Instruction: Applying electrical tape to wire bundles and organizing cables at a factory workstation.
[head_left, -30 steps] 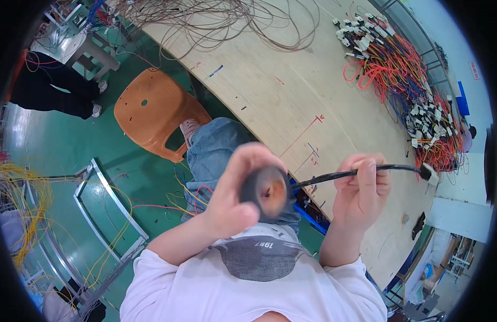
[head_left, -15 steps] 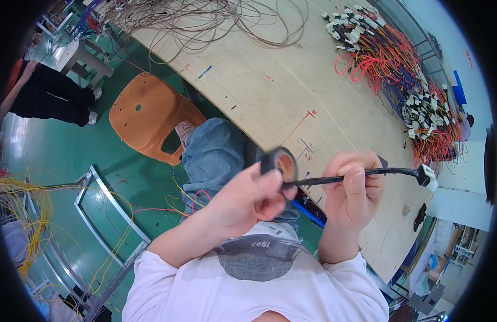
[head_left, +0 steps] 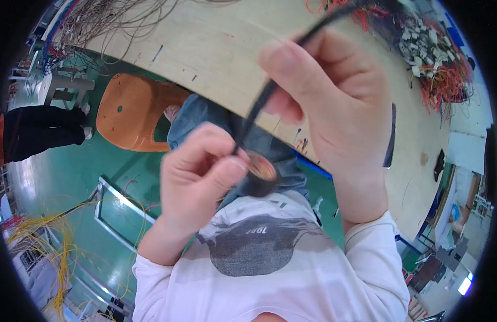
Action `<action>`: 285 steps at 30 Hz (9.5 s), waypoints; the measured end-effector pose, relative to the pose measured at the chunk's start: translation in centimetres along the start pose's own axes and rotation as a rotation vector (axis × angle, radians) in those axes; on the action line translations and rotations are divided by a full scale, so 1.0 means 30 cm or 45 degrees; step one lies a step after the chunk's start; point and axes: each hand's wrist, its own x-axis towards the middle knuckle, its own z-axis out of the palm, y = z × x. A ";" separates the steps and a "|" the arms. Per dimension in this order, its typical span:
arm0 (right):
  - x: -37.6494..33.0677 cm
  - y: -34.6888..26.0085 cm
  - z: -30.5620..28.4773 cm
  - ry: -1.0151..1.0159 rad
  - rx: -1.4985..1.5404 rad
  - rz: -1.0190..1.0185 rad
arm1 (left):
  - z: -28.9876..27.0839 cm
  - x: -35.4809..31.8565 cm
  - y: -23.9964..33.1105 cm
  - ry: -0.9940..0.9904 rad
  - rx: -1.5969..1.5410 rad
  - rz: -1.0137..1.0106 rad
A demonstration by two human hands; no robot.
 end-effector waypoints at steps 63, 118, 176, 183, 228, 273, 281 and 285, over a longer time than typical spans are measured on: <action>-0.170 0.853 0.249 0.050 0.735 1.046 | -0.313 -0.164 -0.355 0.064 1.060 -1.031; -0.123 0.338 0.142 -0.561 -0.697 -0.545 | -0.116 -0.134 -0.041 -0.122 0.917 -0.476; -0.118 0.290 0.107 -0.688 0.004 0.426 | -0.112 -0.231 0.057 0.330 -0.182 -0.663; -0.126 0.314 0.132 -0.770 -0.526 -0.538 | -0.141 -0.211 0.081 0.447 -0.317 -0.750; -0.149 0.313 0.128 -0.627 0.250 0.432 | -0.113 -0.219 0.110 0.421 -0.263 -0.685; -0.160 0.350 0.129 -0.491 0.182 0.200 | -0.111 -0.216 0.101 0.490 -0.245 -0.715; -0.165 0.338 0.097 -0.483 0.088 0.307 | -0.099 -0.200 0.103 0.418 -0.467 -0.782; -0.169 0.327 0.098 -0.473 0.170 0.313 | -0.078 -0.205 0.099 0.462 -0.445 -0.777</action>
